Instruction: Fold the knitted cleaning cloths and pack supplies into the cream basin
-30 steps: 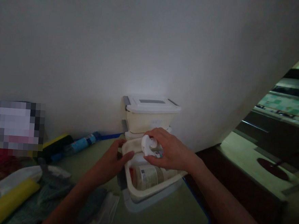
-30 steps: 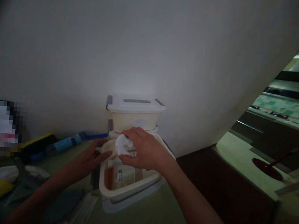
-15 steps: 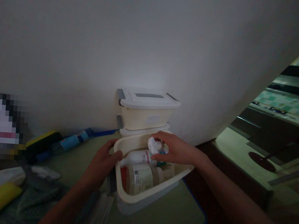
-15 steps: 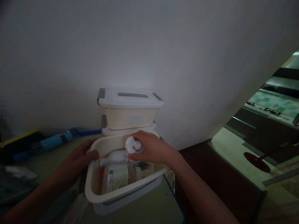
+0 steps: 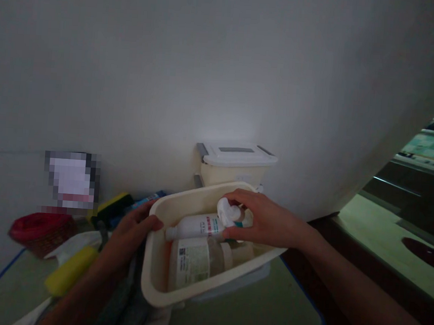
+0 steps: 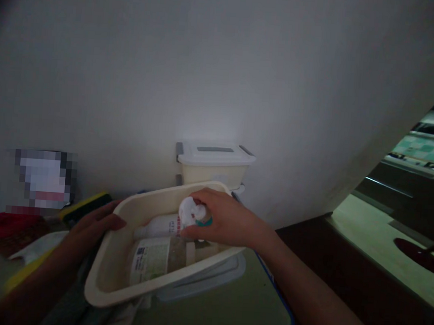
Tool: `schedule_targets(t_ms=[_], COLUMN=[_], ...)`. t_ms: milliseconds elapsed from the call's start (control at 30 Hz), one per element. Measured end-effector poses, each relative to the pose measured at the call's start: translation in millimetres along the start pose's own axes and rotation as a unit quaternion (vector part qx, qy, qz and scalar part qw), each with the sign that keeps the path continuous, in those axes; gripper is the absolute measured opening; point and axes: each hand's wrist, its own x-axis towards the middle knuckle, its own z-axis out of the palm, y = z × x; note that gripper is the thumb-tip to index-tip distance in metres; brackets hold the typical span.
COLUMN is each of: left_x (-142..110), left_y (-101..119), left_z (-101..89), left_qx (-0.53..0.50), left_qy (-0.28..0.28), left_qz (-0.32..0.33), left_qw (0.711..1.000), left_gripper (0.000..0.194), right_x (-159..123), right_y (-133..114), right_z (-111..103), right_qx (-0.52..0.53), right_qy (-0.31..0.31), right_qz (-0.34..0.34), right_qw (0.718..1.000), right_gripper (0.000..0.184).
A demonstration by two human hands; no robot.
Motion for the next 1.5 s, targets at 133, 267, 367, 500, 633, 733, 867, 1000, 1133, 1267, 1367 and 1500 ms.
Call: schedule_targets(t_ms=[133, 267, 367, 500, 633, 733, 867, 1000, 1133, 1267, 1367, 1500], left_x=[-15, -26, -30, -31, -29, -28, -26, -25, -23, -18, -13, -6], left_y=[4, -11, -30, -48, -55, -61, -68, -70, -72, -69, -56, -31], left_z=[-39.0, -72.8, -90.9, -103.7, -106.3, -107.1, -109.3, -110.9, -110.8, -112.1, -120.4, -139.0], left_qx=[0.038, 0.054, 0.050, 0.036, -0.004, -0.042, -0.058, -0.059, -0.056, -0.027, 0.065, 0.263], left_qy=[0.035, 0.048, 0.082, 0.126, 0.148, 0.148, 0.145, 0.147, 0.139, 0.120, 0.076, -0.042], left_qz=[0.019, 0.039, 0.034, 0.026, 0.034, 0.038, 0.045, 0.047, 0.051, 0.038, 0.052, 0.079], left_qw=[0.998, 0.997, 0.995, 0.991, 0.988, 0.987, 0.987, 0.986, 0.987, 0.992, 0.994, 0.961], left_gripper=[0.047, 0.050, 0.052, 0.054, 0.057, 0.056, 0.055, 0.055, 0.053, 0.050, 0.045, 0.046], right_x=[16, 38, 55, 71, 82, 86, 88, 85, 81, 76, 72, 69], right_y=[-26, -46, -54, -61, -68, -74, -76, -71, -59, -43, -37, -39], right_z=[14, 43, 68, 90, 100, 109, 122, 120, 111, 109, 107, 100], right_qx=[0.016, 0.032, 0.047, 0.056, 0.054, 0.047, 0.010, -0.012, -0.032, -0.060, -0.053, -0.037], right_qy=[-0.018, -0.049, -0.068, -0.084, -0.110, -0.120, -0.144, -0.134, -0.142, -0.153, -0.141, -0.123], right_qz=[-0.026, -0.059, -0.088, -0.108, -0.105, -0.103, -0.109, -0.102, -0.107, -0.115, -0.103, -0.096], right_qw=[0.999, 0.997, 0.993, 0.989, 0.987, 0.986, 0.984, 0.986, 0.984, 0.980, 0.983, 0.987], right_gripper=[0.049, 0.054, 0.054, 0.054, 0.061, 0.062, 0.058, 0.067, 0.051, 0.038, 0.039, 0.035])
